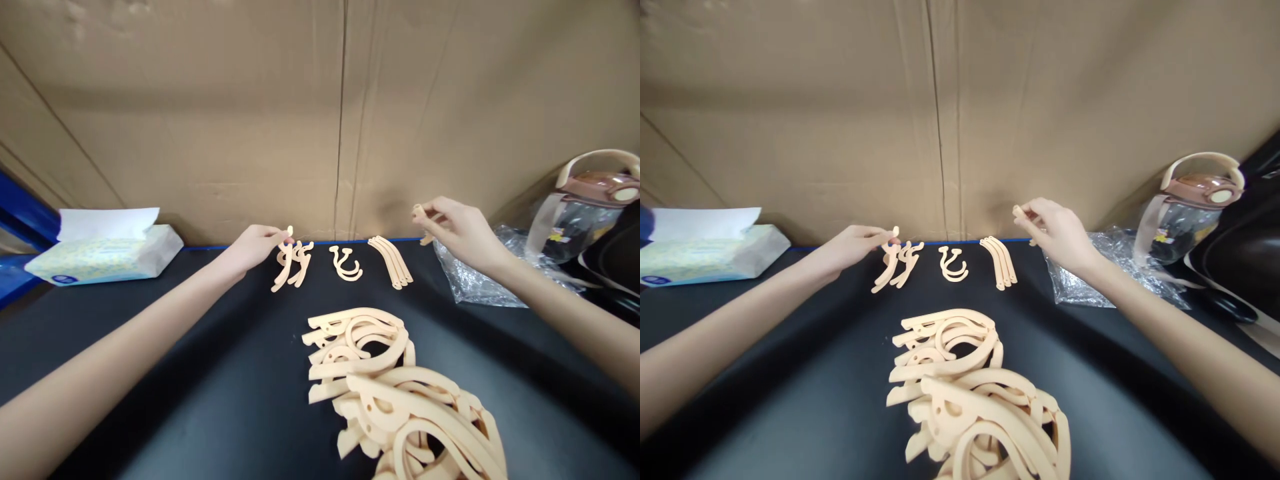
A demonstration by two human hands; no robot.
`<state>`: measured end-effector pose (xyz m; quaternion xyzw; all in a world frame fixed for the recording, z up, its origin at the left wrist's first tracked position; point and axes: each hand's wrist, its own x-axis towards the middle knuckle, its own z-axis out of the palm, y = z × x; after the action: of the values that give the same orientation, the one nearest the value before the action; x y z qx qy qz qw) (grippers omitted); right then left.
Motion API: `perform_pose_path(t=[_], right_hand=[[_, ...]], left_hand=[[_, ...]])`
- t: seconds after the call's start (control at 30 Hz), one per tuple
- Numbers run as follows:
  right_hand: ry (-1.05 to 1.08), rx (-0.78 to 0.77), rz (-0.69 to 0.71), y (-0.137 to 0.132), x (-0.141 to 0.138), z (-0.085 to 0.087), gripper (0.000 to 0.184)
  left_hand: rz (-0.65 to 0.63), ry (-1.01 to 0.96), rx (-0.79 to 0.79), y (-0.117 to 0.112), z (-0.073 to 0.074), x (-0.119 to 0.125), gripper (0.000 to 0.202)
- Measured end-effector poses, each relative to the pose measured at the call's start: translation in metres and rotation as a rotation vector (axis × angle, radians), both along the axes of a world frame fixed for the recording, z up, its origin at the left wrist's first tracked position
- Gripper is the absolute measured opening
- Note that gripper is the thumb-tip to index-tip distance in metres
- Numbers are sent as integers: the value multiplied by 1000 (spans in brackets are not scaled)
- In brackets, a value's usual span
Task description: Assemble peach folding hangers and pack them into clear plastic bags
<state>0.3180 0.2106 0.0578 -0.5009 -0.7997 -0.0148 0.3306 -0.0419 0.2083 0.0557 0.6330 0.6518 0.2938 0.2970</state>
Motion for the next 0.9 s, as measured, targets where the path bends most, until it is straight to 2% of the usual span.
perform_pose_path(t=[0.13,0.23,0.33,0.43,0.53,0.7,0.9], right_hand=[[-142,85,40,-12,11,-16,28],[-243,76,96,-23,17,-33,30],[-316,49,140,-33,19,-48,30],[-347,18,180,-37,17,-54,32],[-334,-10,214,-35,15,-55,34],[-255,-45,242,-34,6,-52,36],[-114,-102,261,-52,-19,-33,30]], left_hand=[[19,172,53,1,-18,-6,32],[-11,265,157,-14,-19,5,36],[-214,287,155,-41,-11,18,28],[-419,271,24,-67,-5,25,31],[-518,231,-110,-79,-5,27,37],[-565,128,-234,-75,-8,29,27],[-578,17,-287,-70,0,30,28]])
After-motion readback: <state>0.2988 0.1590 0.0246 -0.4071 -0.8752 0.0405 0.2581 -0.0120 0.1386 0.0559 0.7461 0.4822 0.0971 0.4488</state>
